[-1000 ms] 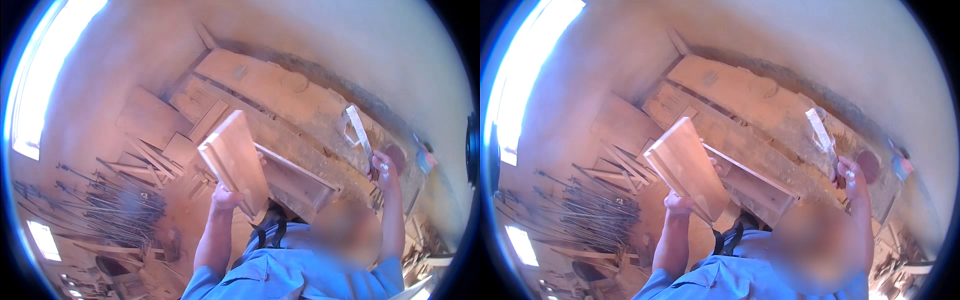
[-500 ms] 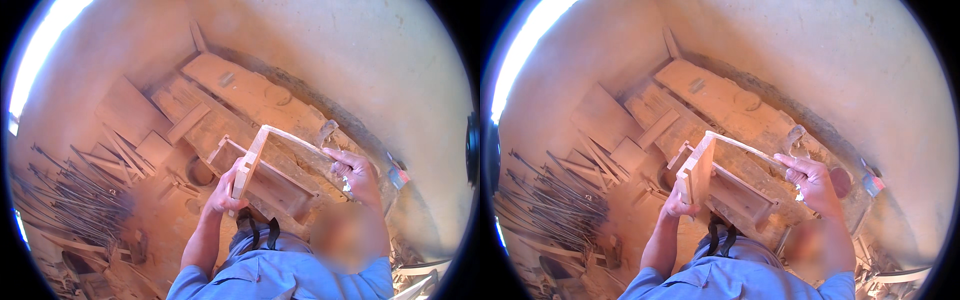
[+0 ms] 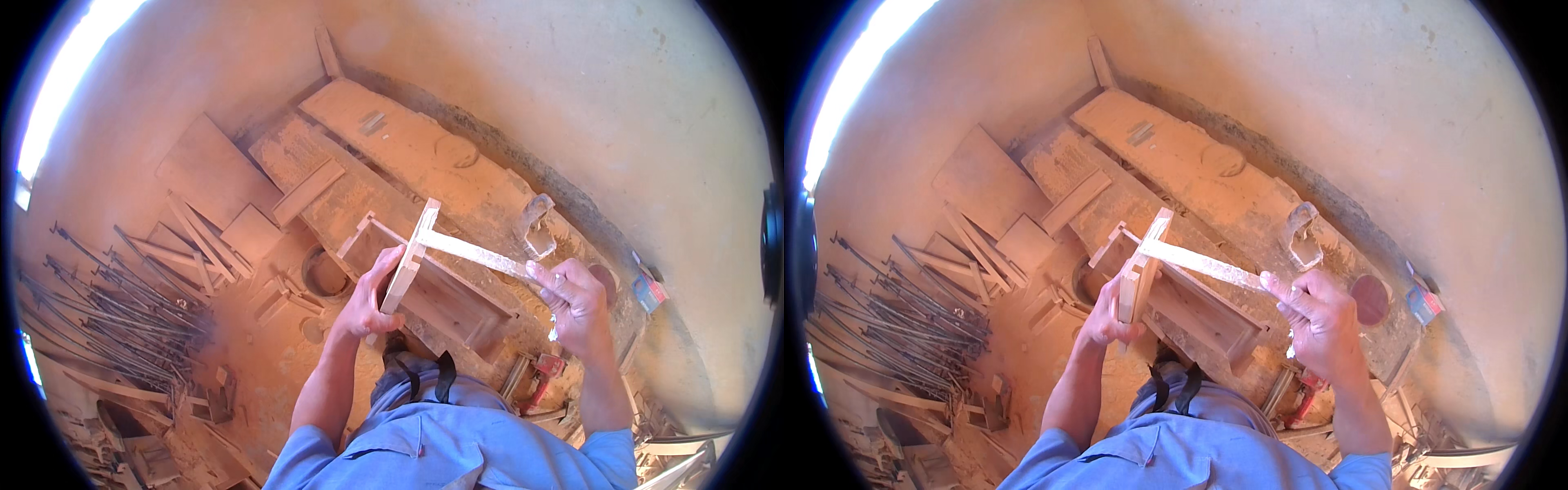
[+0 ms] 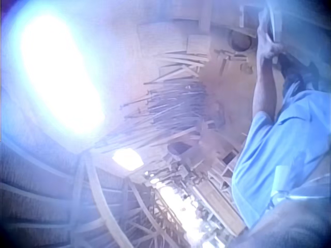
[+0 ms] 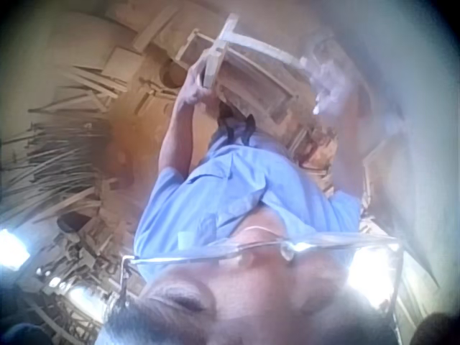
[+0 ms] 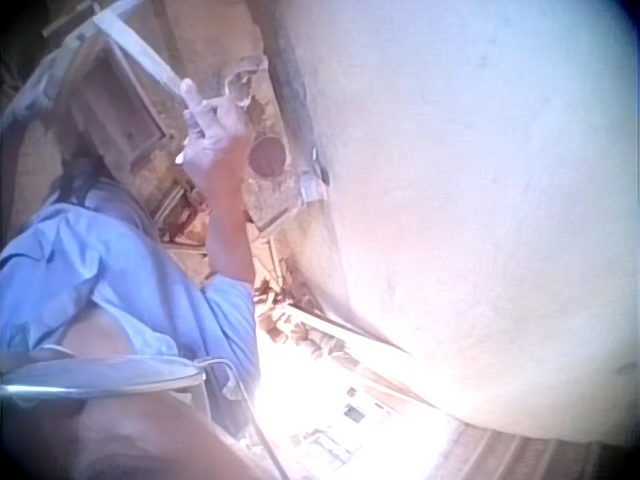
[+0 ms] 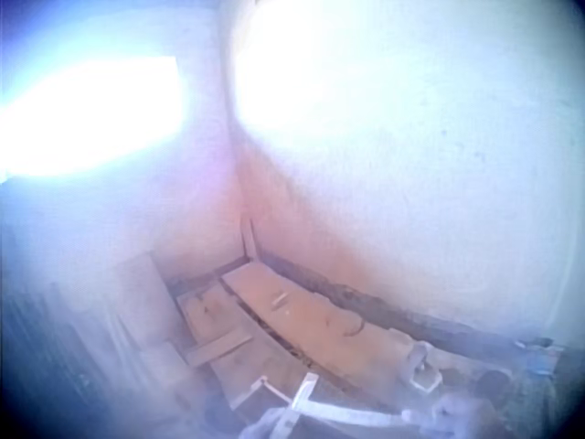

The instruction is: The person assembles a wooden drawer by hand and with a nail gun, hammering joints together, applying glue, and securing a decorative front panel.

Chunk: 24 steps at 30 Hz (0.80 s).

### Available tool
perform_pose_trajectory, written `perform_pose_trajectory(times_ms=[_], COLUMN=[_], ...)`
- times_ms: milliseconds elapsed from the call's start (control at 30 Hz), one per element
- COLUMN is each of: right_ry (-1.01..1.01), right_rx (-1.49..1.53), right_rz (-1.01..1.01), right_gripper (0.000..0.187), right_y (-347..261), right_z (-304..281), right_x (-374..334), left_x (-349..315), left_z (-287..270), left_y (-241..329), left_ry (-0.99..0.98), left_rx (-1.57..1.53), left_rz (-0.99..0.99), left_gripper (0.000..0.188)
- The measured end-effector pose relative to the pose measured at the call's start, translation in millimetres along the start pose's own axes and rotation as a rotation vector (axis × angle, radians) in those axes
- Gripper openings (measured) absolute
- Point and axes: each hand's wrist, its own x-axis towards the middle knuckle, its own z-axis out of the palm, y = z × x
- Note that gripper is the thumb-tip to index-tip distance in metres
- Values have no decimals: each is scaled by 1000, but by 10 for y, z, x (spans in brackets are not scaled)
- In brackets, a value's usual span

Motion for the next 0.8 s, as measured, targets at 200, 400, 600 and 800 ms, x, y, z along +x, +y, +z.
perform_pose_trajectory(times_ms=[200, 400, 600, 800], right_ry=[-3, 21, 34, 45], right_rx=[16, 58, 39, 84], right_rz=[9, -21, 30, 109], right_gripper=[45, 48, 49, 47], right_y=[-65, -121, -21, 227], right_z=[37, 77, 150, 255], right_x=[-121, -179, -142, -122], left_x=[18, 2, -21, -48], left_z=[16, 0, 16, -4], left_y=[-49, -117, -124, -166], left_ry=[22, 11, -12, -62], left_rx=[-33, -48, 0, 51], left_rz=[-11, 8, 16, 61], left_gripper=[116, 116, 115, 113])
